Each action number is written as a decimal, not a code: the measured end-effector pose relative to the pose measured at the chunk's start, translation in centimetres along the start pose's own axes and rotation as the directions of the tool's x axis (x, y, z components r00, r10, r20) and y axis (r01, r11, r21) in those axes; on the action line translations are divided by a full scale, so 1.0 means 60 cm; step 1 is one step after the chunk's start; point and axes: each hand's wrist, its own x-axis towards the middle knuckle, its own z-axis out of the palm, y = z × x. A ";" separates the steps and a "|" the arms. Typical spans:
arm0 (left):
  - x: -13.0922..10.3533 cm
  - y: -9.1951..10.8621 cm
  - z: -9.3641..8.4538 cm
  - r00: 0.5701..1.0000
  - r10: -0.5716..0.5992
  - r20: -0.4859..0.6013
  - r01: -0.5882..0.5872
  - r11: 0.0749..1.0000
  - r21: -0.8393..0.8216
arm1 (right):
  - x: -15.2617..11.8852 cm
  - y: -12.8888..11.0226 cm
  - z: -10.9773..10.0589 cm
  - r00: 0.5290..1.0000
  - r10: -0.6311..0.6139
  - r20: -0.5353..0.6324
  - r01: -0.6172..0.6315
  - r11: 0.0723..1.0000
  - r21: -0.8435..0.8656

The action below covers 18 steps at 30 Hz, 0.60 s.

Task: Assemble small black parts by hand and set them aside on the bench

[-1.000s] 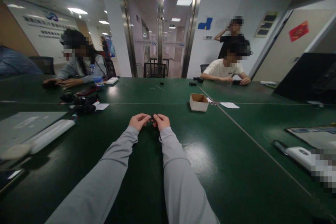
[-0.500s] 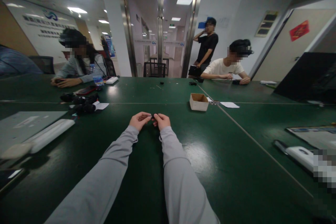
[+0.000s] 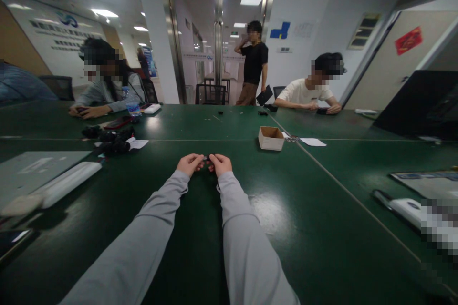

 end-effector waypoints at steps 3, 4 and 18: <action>0.002 -0.002 -0.002 0.995 0.102 0.008 -0.102 0.995 -0.001 | 0.000 -0.001 -0.001 0.999 0.002 0.033 -0.002 1.000 0.014; 0.002 -0.002 -0.002 0.988 0.152 0.007 -0.152 0.988 -0.003 | 0.000 -0.001 -0.002 0.999 0.001 0.043 -0.002 1.000 0.021; -0.005 0.002 0.005 0.994 0.078 -0.079 -0.085 0.993 -0.083 | 0.008 0.013 -0.009 0.996 -0.027 0.080 0.022 0.998 0.065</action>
